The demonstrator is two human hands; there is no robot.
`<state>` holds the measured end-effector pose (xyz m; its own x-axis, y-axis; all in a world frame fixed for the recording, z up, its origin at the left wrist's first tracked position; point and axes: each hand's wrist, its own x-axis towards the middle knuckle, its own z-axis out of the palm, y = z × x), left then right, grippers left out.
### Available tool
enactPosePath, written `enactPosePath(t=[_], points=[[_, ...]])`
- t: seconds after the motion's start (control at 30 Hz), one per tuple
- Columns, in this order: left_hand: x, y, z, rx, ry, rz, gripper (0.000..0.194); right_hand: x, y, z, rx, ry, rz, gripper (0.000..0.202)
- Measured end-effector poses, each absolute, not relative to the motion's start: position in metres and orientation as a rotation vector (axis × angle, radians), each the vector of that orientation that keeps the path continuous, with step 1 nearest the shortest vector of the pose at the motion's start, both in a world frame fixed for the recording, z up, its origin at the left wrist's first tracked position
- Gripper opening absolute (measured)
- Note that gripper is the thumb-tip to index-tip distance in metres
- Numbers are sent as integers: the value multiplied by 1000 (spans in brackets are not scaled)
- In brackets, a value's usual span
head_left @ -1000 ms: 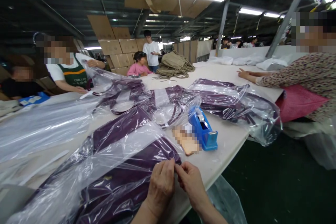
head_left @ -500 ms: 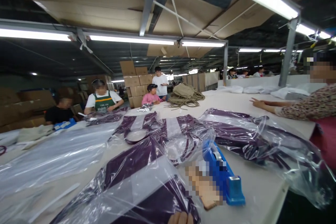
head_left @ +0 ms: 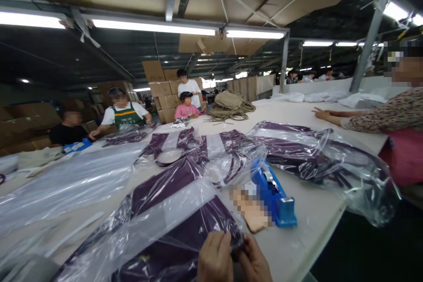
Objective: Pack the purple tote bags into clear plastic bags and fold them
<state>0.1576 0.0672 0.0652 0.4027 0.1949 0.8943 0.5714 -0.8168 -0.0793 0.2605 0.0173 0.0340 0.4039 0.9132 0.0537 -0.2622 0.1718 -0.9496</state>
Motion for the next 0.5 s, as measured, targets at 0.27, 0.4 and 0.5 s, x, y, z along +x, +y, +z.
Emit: enactPosePath(t=[0.27,0.4,0.5], points=[[153,55,85,-2378,-815,-1379,34,280,17,47,-1289,-1189,571,16],[151,54,81,-2388,-831,-1364,35,292,22,39,-1312,-1398,295,17],[152,52,78,-2407,-877,-1339,41,300,25,28,-1371,-1547,150,23]])
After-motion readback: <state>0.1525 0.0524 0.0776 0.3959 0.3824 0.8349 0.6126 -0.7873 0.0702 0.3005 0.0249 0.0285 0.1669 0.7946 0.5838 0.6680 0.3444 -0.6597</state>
